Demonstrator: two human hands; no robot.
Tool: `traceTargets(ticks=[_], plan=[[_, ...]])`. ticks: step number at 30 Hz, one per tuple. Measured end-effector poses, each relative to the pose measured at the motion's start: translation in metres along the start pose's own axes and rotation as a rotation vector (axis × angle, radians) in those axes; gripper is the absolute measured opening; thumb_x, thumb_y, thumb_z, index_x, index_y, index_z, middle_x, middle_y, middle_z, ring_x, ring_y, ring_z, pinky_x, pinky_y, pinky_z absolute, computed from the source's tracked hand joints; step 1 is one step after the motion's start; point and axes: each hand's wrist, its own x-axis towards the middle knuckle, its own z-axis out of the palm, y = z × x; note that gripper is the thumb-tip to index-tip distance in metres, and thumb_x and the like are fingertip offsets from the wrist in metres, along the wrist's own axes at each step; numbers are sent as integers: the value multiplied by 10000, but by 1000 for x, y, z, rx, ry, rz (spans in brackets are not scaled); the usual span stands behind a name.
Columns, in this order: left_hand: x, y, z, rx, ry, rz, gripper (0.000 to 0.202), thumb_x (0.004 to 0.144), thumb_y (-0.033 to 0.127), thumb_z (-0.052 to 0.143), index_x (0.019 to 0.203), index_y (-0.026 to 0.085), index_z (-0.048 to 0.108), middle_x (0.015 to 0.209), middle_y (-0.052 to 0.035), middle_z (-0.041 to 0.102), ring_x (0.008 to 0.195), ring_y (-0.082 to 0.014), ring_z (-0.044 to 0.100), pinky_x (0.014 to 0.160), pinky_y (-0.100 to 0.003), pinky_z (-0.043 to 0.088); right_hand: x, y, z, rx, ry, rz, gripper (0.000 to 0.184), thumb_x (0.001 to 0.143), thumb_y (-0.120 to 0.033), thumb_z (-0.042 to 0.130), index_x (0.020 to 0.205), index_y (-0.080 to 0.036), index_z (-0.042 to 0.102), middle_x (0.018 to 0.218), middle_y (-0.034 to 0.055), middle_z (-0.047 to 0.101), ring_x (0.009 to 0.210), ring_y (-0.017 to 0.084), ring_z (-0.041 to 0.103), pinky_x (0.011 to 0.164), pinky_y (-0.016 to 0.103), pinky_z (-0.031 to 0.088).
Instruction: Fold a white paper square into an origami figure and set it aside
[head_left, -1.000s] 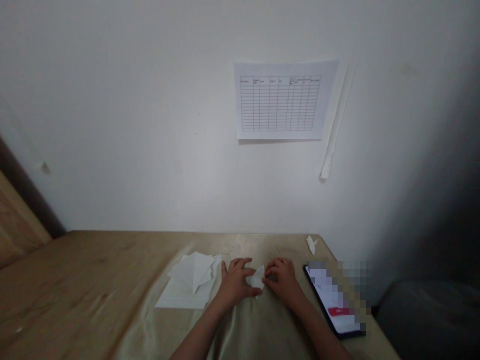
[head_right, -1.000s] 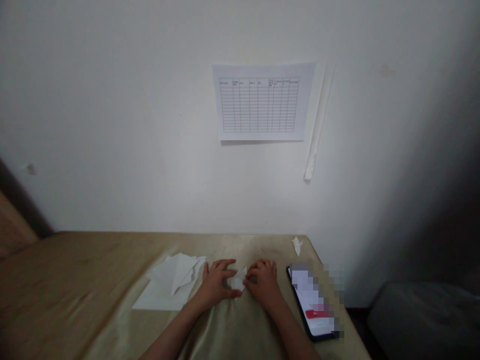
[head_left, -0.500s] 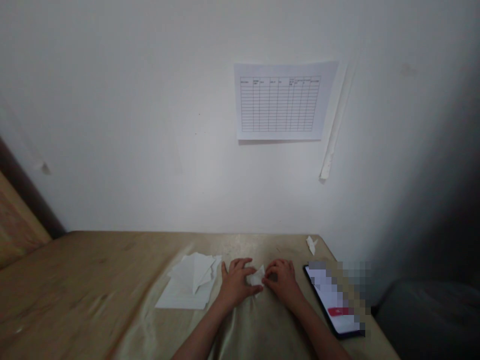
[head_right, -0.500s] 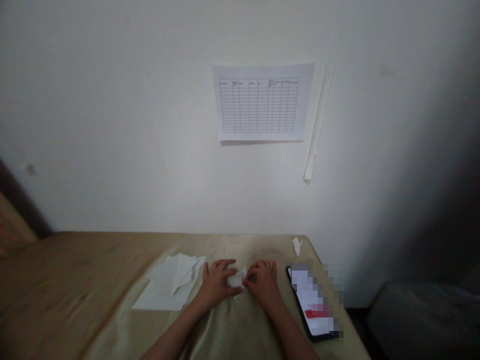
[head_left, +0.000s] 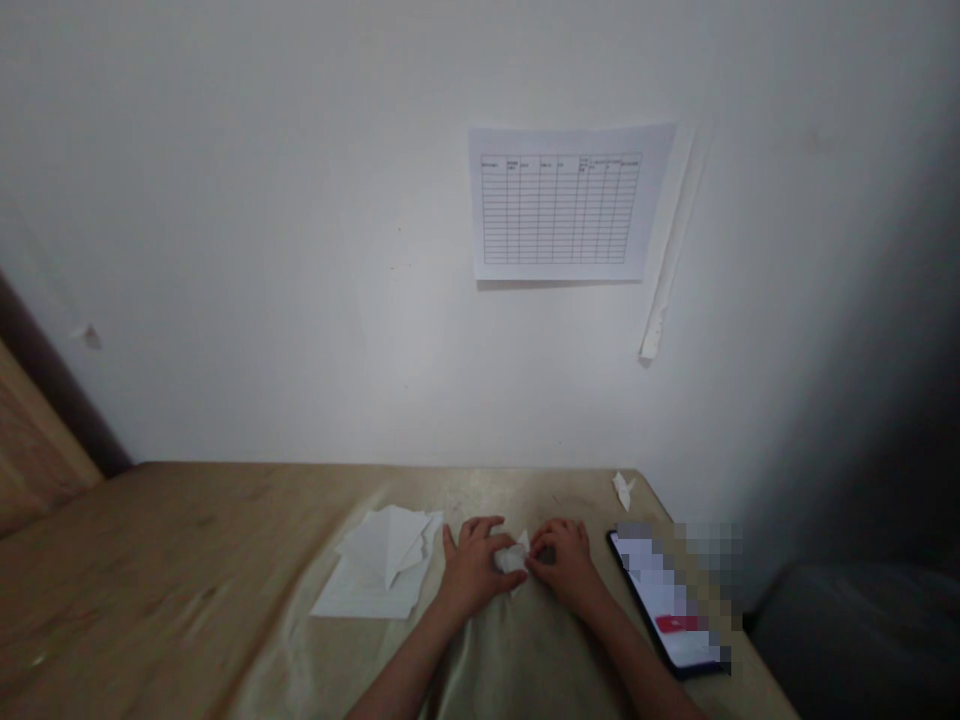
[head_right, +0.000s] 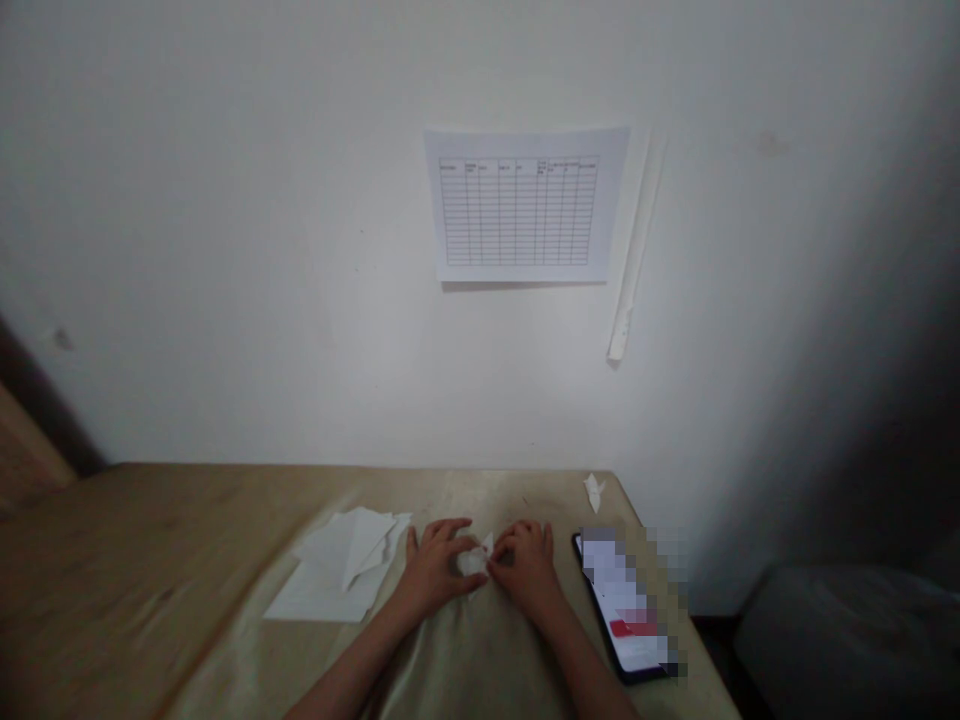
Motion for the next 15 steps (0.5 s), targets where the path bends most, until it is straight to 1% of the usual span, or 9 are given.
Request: traceTargets(ticks=[5,11,13,15], plan=[[0,-2,2,12,4,-2,448,659,539,794,1080,412,710,1446,1,544,1378,-356,376,1112,-759,-6,0,2,-1,-32,-6,1,30,774,-272,720,751,-270,739,1014,20,694,1160,254,510,1118,452,171],[0,0,0,28,-3,-7,468,679,549,777,1116,397,703,1453,-19,538,1383,-368,370,1113,-758,-14,4,9,-1,-55,-39,-19,48,798,-292,720,797,-313,762,1043,12,699,1159,252,507,1112,466,175],[-1,0,-1,32,2,1,452,698,553,764,1115,389,704,1452,-18,538,1381,-366,372,1115,-756,-13,4,10,-1,-53,-39,-32,58,808,-308,711,820,-324,765,1053,8,699,1159,246,508,1108,453,193],[-2,1,-2,23,9,13,387,725,549,749,1072,380,722,1441,-18,549,1371,-360,381,1112,-761,-5,5,11,-1,-33,-13,-36,62,812,-320,706,824,-319,767,1057,11,696,1148,241,513,1090,428,230]])
